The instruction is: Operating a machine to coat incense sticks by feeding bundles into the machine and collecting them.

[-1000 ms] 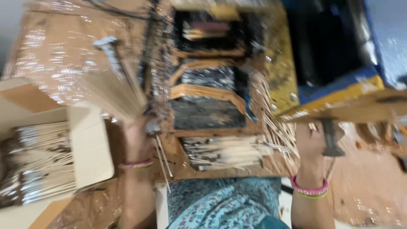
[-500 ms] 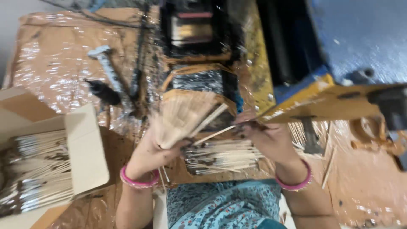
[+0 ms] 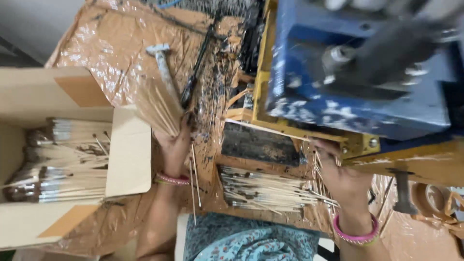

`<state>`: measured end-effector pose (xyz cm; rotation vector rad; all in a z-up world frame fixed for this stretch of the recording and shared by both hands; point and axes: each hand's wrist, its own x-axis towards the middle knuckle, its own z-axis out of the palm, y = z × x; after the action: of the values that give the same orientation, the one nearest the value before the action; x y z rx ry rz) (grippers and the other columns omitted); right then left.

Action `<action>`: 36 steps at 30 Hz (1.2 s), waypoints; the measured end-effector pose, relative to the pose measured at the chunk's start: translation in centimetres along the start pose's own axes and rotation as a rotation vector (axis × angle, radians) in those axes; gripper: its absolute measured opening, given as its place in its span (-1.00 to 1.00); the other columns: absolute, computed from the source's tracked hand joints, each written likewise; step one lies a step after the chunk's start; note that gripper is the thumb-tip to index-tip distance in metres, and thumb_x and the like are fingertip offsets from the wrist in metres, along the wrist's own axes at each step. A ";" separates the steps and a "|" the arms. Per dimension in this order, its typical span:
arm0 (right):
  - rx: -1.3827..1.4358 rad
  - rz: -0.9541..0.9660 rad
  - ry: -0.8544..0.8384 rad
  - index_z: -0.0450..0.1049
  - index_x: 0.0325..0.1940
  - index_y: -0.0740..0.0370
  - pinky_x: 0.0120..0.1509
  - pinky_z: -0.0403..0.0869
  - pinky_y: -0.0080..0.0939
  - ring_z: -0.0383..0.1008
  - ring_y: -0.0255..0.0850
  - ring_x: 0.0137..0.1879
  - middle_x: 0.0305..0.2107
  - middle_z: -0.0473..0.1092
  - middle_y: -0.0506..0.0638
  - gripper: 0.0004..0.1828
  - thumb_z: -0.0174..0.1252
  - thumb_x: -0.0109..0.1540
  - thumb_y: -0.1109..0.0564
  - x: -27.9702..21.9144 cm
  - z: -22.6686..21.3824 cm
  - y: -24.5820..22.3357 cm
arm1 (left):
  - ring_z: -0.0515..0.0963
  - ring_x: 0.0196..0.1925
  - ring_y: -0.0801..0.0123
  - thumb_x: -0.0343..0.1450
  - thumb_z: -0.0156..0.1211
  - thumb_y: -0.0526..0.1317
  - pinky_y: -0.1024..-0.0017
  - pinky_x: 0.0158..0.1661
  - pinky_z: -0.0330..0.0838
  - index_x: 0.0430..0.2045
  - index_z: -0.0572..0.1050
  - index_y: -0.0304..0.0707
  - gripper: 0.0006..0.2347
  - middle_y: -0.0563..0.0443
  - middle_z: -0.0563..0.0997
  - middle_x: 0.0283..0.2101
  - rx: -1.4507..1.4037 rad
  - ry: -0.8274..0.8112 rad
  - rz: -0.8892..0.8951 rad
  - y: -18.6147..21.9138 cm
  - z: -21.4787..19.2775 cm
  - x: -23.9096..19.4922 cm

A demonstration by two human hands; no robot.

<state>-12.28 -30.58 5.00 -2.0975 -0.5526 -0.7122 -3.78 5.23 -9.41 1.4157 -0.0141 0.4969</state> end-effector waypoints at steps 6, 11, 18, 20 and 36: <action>-0.072 0.095 0.056 0.56 -0.01 0.20 0.20 0.53 -0.31 0.60 -0.26 -0.01 -0.16 0.57 -0.02 -0.86 0.21 0.37 0.32 -2.8 -0.7 1.9 | 0.61 -0.30 0.28 0.38 0.23 -0.43 0.36 -0.28 0.51 -0.27 0.56 -0.53 -0.89 -0.17 0.65 -0.32 0.583 0.032 0.039 -9.1 -6.5 -5.0; 0.001 0.107 0.055 0.55 0.03 0.18 0.13 0.53 -0.34 0.60 -0.27 -0.01 -0.10 0.57 0.02 -0.83 0.21 0.36 0.29 -3.4 0.5 2.1 | 0.56 -0.45 0.43 0.44 0.24 -0.40 0.51 -0.47 0.53 -0.09 0.46 -0.45 -0.80 -0.12 0.61 -0.26 0.239 0.124 -0.218 -0.4 -1.2 -3.8; -0.006 0.092 0.049 0.55 0.02 0.14 0.09 0.54 -0.35 0.61 -0.31 -0.05 -0.10 0.58 0.01 -0.79 0.22 0.33 0.34 -2.8 0.4 0.0 | 0.67 -0.14 0.44 0.42 0.17 -0.50 0.52 -0.19 0.68 -0.04 0.45 -0.47 -0.77 -0.11 0.61 -0.08 -0.376 -0.236 -0.152 7.1 4.6 -3.5; -0.002 0.101 0.023 0.55 0.01 0.14 0.06 0.54 -0.34 0.62 -0.29 -0.08 -0.12 0.58 0.01 -0.77 0.21 0.31 0.35 -2.5 0.2 -0.5 | 0.63 -0.12 0.49 0.44 0.21 -0.54 0.52 -0.15 0.61 -0.02 0.46 -0.50 -0.76 -0.09 0.59 -0.09 -0.369 -0.271 -0.077 7.7 5.4 -3.0; -0.553 -0.178 -0.094 0.59 0.09 0.32 0.47 0.36 0.02 0.42 0.05 0.30 0.07 0.51 0.09 -0.64 0.16 0.22 0.43 4.2 3.4 2.4 | 0.60 -0.54 0.49 0.40 0.06 -0.47 0.57 -0.56 0.48 -0.20 0.54 -0.45 -0.84 -0.02 0.62 -0.47 -0.101 -0.257 -0.158 9.9 9.4 4.6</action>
<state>-6.70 -28.53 4.70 -2.6265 -0.6534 -0.9541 -0.30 -1.48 2.84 1.3608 -0.1317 0.1796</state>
